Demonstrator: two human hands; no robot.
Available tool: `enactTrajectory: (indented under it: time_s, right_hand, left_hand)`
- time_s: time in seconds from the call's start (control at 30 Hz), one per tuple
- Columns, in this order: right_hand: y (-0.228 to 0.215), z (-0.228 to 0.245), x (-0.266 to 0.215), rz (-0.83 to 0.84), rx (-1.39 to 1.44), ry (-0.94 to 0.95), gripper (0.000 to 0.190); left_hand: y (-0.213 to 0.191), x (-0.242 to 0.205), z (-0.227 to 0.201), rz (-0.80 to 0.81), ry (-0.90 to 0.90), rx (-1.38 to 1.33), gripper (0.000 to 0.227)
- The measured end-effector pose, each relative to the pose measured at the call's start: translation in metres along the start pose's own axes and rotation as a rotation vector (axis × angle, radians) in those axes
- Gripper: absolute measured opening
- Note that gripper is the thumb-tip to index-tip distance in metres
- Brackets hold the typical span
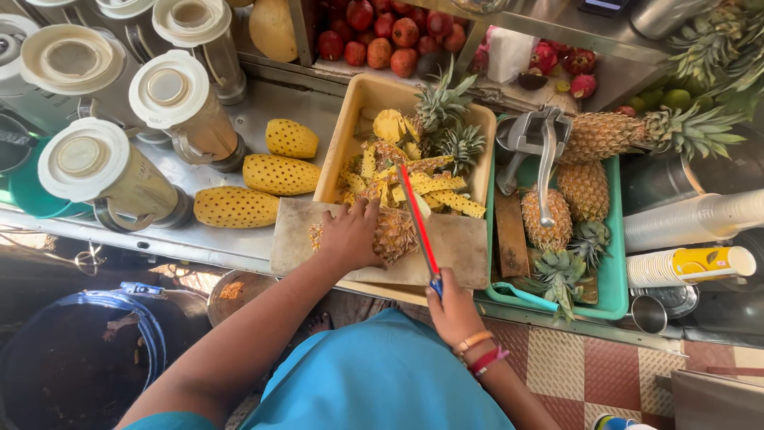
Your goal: The person peels a pineapple with a knife, removes the eyes, and then slices it into small pieces before mixing it with pomegranate seeds in a bowl using a spoon.
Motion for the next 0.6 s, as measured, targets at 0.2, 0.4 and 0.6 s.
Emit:
enactTrajectory:
  time_s: [0.2, 0.4, 0.6]
  right_hand:
    - [0.012, 0.037, 0.029, 0.083, -0.085, -0.009, 0.03]
    - [0.022, 0.031, 0.037, 0.137, -0.149, 0.011, 0.032]
    - [-0.015, 0.023, -0.019, 0.219, -0.176, 0.078, 0.037]
  left_hand:
    - [0.005, 0.005, -0.002, 0.026, -0.055, 0.016, 0.117]
    - [0.009, 0.004, -0.005, 0.025, -0.078, 0.031, 0.117]
    - [0.006, 0.005, -0.007, 0.082, -0.093, 0.019, 0.118]
Point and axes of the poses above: each hand's wrist, its own x-axis towards the middle knuckle, its own y-axis out of the palm, z = x × y, the point moved 2 cm from there along x, towards the middle knuckle, and after that the axes turned 9 degrees about -z, right-handed, at the moved point
